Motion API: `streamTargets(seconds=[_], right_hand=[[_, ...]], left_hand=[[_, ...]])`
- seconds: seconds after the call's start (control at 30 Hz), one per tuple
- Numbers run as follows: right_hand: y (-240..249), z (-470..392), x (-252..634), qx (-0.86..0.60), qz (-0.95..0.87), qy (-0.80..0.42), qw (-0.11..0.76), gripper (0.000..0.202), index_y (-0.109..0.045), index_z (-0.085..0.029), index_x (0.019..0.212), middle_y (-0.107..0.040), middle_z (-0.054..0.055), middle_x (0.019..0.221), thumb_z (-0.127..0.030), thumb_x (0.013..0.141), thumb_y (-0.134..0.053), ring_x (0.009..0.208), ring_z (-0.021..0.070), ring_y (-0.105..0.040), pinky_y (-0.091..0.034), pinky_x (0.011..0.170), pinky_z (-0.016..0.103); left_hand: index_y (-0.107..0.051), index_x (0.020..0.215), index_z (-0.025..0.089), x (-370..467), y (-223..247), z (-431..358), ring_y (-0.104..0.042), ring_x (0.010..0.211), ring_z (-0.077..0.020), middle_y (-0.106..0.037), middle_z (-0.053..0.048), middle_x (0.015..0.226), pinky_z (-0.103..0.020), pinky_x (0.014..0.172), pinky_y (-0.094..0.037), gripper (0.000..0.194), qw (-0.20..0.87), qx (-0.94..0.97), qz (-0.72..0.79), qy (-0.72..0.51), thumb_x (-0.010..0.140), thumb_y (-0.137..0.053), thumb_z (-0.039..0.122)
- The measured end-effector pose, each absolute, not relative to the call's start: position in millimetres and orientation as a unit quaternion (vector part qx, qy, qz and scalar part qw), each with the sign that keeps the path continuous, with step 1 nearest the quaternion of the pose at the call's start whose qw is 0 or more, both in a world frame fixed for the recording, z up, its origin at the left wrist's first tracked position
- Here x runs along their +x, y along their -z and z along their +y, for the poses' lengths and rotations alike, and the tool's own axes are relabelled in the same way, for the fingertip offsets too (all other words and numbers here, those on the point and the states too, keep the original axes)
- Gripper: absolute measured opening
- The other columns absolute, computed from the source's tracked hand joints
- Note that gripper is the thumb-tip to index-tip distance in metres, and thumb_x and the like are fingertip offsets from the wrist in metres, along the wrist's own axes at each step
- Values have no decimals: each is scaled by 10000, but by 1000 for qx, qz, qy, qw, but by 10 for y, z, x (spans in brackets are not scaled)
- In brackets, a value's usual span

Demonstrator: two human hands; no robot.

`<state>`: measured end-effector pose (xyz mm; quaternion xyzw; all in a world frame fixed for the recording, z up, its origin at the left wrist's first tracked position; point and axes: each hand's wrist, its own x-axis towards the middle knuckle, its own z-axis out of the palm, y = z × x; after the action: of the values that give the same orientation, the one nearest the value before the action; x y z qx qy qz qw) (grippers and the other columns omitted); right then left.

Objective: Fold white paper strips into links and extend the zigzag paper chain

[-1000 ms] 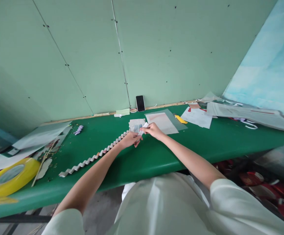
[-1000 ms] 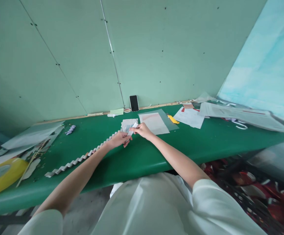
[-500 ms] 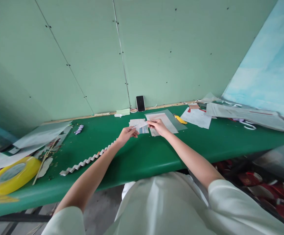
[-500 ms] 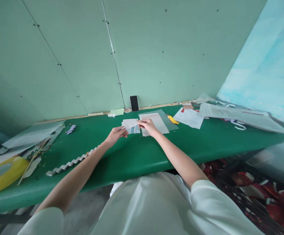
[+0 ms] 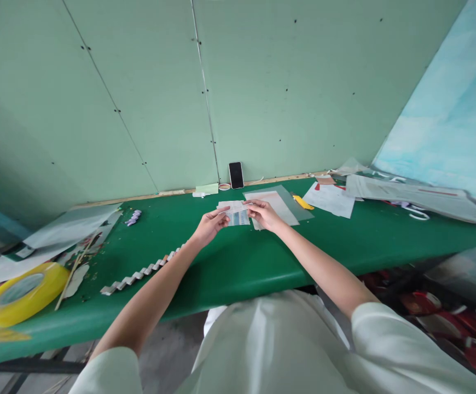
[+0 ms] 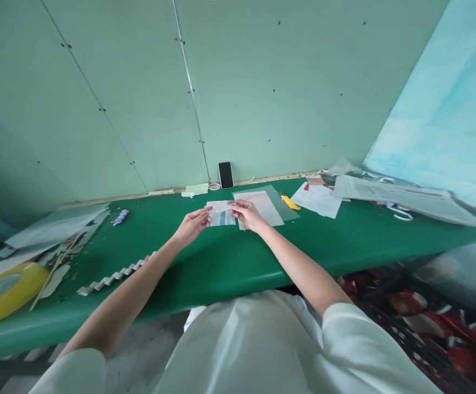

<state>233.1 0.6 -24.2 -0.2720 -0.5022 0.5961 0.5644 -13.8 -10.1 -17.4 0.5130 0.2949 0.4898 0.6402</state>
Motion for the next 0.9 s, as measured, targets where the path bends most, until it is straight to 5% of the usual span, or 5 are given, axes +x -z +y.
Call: streamTargets(seconds=[0.2, 0.33, 0.53, 0.67, 0.9], right_hand=[[244, 17, 2357, -260, -500, -614, 553, 260, -799, -182, 901, -667, 16, 724, -353, 714, -856, 653, 137, -554, -458, 665, 304], [329, 70, 2346, -277, -523, -587, 553, 325, -782, -165, 865, -653, 24, 723, -470, 762, -829, 653, 139, -552, -440, 637, 293], [431, 126, 2336, -341, -587, -475, 560, 394, -753, -175, 911, -650, 1, 709, -515, 743, -862, 624, 134, -532, -433, 630, 290], [423, 140, 2375, -345, -615, -429, 565, 400, -760, -174, 974, -675, 16, 731, -513, 776, -837, 634, 149, -559, -458, 639, 299], [467, 87, 2128, -281, -534, -559, 568, 418, -769, -171, 985, -597, -13, 699, -485, 740, -897, 635, 125, -523, -414, 619, 278]], left_hand=[[-816, 1105, 88, -162, 162, -86, -654, 736, -140, -729, -89, 800, -278, 726, -524, 402, 644, 516, 288, -485, 761, -884, 285], [-813, 1045, 68, -164, 166, -92, -651, 706, -139, -734, -95, 797, -283, 706, -532, 441, 630, 536, 307, -471, 771, -899, 404], [-723, 1249, 85, -162, 245, -77, -699, 688, -170, -761, -91, 806, -324, 714, -573, 623, 575, 611, 351, -416, 804, -878, 492], [-765, 1032, 72, -155, 272, -65, -734, 685, -200, -775, -137, 816, -338, 703, -595, 533, 562, 639, 383, -359, 826, -838, 558], [-741, 950, 102, -91, 272, -88, -740, 674, -200, -775, -107, 794, -335, 700, -615, 547, 518, 658, 372, -400, 842, -771, 637]])
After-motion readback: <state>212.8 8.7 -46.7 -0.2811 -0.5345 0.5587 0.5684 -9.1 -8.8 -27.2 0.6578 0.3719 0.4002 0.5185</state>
